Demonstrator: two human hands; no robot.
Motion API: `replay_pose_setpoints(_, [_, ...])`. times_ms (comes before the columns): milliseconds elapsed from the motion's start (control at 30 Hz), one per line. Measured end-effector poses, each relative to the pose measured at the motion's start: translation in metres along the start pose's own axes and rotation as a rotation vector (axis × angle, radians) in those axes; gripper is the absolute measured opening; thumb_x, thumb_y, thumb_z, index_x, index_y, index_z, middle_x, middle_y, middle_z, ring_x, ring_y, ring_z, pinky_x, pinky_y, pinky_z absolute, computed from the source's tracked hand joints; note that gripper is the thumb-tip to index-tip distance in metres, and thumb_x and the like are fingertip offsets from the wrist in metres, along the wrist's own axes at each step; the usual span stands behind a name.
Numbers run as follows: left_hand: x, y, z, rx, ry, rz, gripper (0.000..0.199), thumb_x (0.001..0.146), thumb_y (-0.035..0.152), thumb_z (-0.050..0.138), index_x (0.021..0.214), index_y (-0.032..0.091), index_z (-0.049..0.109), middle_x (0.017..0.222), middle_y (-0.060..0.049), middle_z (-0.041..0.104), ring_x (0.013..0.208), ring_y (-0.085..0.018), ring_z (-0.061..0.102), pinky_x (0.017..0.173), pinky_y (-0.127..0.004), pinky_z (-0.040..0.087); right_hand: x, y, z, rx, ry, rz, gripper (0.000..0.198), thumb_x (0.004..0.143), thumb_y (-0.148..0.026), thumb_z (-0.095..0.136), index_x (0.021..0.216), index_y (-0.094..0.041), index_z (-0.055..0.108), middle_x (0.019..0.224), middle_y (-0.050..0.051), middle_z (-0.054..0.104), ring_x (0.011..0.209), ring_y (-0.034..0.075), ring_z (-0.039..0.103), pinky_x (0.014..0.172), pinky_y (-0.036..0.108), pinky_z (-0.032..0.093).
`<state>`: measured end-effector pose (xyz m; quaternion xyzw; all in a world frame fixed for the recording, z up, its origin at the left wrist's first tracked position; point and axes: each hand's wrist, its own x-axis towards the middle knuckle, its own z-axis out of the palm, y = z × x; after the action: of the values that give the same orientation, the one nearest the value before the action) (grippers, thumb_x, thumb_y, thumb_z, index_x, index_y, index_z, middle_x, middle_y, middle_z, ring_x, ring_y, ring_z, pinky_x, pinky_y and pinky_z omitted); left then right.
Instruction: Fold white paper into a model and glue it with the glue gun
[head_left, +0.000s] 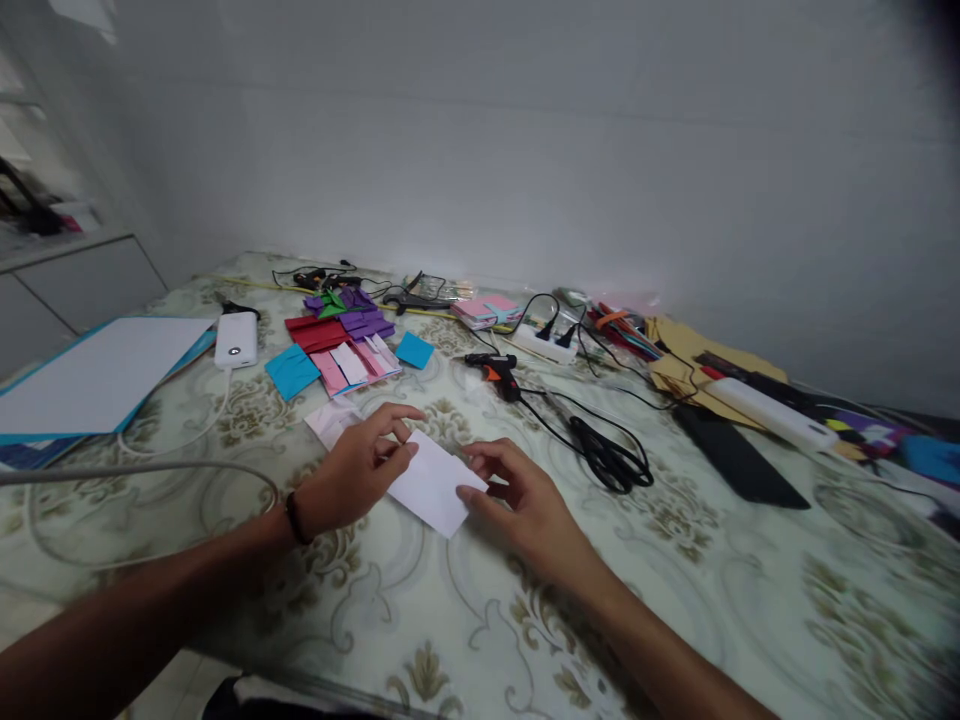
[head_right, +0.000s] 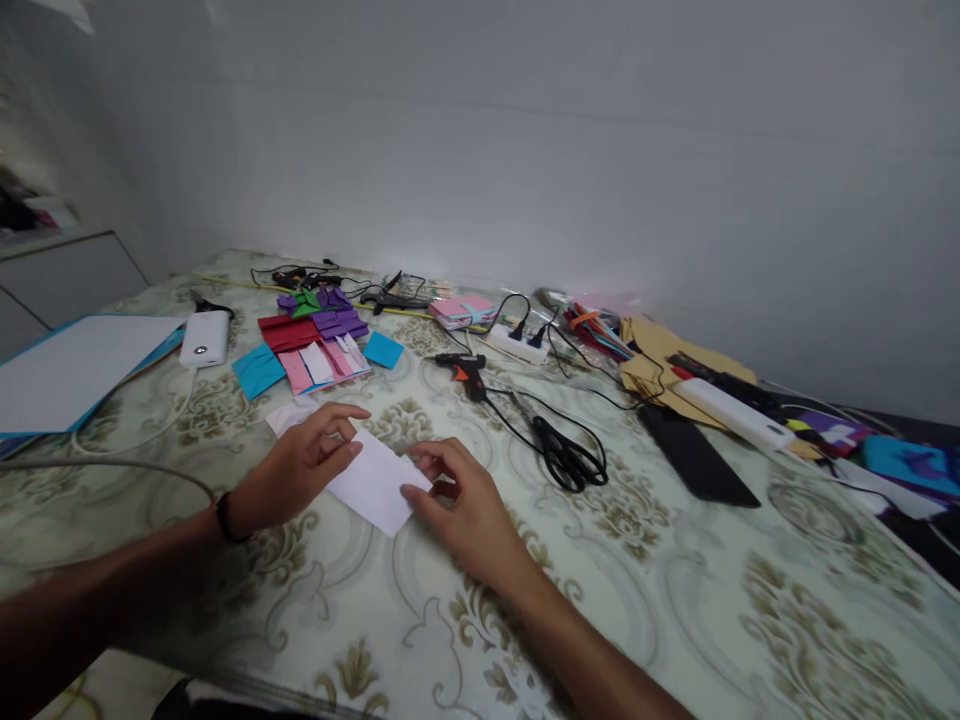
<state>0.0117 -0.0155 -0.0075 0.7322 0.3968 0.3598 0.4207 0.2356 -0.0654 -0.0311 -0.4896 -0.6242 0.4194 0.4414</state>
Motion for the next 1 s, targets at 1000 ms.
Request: replay_pose_setpoints(1000, [0.004,-0.004,0.000,-0.307,-0.231,-0.227,0.033,0.083,0.038,0.070,0.101,0.017,0.052,0.066,0.005,0.056,0.051,-0.009,0.052,0.045,-0.018,0.040,-0.006,-0.007,-0.005,-0.199,-0.153,-0.315,0.022,0.095,-0.020,0.059,0.105,-0.028,0.077,0.086,0.004,0.064,0.080,0.019,0.062,0.069,0.029,0.047])
